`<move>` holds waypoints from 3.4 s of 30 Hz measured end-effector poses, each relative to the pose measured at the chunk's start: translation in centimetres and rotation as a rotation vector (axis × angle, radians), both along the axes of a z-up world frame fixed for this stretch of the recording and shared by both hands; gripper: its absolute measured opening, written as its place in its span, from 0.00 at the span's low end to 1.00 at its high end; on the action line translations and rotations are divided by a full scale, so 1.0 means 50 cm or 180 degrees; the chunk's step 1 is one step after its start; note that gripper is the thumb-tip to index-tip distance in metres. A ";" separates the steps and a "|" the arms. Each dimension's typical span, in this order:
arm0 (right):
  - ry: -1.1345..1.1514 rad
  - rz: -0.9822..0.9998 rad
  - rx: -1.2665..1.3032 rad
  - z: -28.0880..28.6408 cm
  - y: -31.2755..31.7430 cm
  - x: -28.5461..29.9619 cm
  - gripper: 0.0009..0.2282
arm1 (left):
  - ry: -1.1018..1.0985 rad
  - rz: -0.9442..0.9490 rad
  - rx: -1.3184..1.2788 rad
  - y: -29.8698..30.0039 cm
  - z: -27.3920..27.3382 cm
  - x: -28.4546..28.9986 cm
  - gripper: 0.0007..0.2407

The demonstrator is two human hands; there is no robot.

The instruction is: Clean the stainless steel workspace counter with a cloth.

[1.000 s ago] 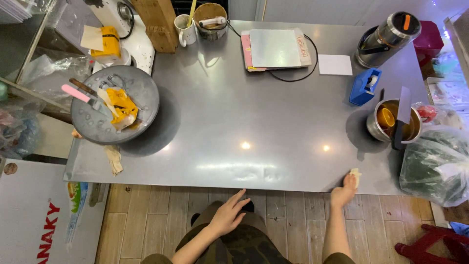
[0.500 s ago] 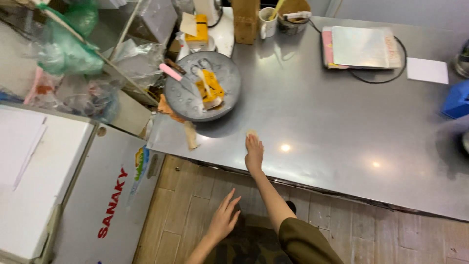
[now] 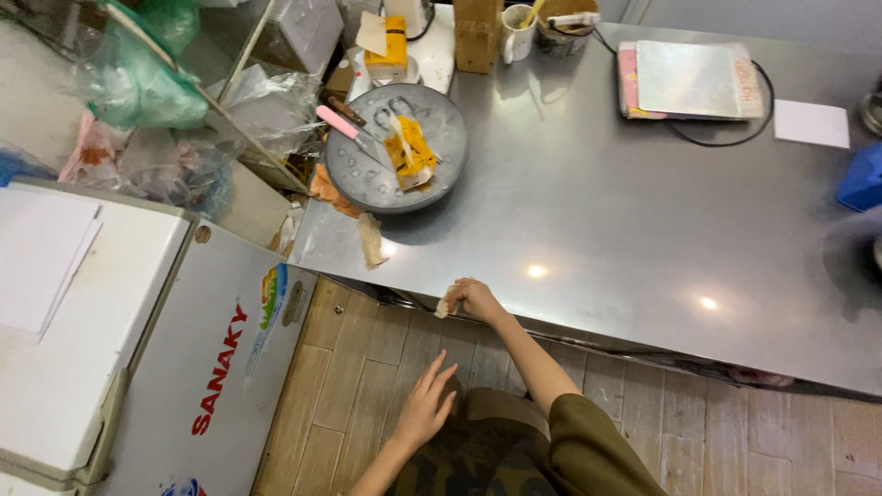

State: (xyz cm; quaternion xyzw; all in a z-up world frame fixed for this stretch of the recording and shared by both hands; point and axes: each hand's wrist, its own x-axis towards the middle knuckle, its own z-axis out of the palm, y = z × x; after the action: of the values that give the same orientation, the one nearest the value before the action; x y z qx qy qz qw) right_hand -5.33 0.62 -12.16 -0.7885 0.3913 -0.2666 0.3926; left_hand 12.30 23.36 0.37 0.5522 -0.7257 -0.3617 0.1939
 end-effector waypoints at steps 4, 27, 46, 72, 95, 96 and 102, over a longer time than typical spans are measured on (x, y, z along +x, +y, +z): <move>-0.0027 -0.0346 -0.0050 0.035 0.075 -0.225 0.12 | -0.0039 -0.0357 -0.0250 -0.032 -0.026 -0.068 0.22; 0.0278 -0.5231 0.0037 0.019 0.544 -1.401 0.21 | 0.0302 -0.2594 -0.0447 -0.187 -0.030 -0.786 0.19; 0.0120 -0.5693 -0.0538 -0.039 0.315 -0.727 0.32 | 0.0206 -0.2535 -0.0072 -0.192 -0.027 -0.586 0.17; 0.0285 -0.3257 0.0404 -0.016 0.061 0.465 0.39 | 0.0077 -0.0068 -0.0190 -0.077 0.005 0.341 0.17; -0.0503 -0.2358 0.0292 0.105 -0.097 0.423 0.22 | -0.0016 0.0865 -0.0619 -0.023 -0.052 0.406 0.17; -0.0501 -0.2326 0.0292 0.083 -0.125 0.444 0.22 | -0.0017 0.0896 -0.0621 -0.024 -0.032 0.402 0.17; 0.1767 -0.1455 -0.0456 0.066 -0.144 0.558 0.33 | -0.0185 0.1065 0.1007 -0.049 0.047 0.391 0.19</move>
State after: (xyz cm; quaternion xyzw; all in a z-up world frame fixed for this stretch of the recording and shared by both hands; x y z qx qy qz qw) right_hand 22.59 -6.57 -8.84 -0.7485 0.6294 -0.1501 0.1455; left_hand 31.86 20.89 2.70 0.6985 -0.5636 -0.4178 0.1412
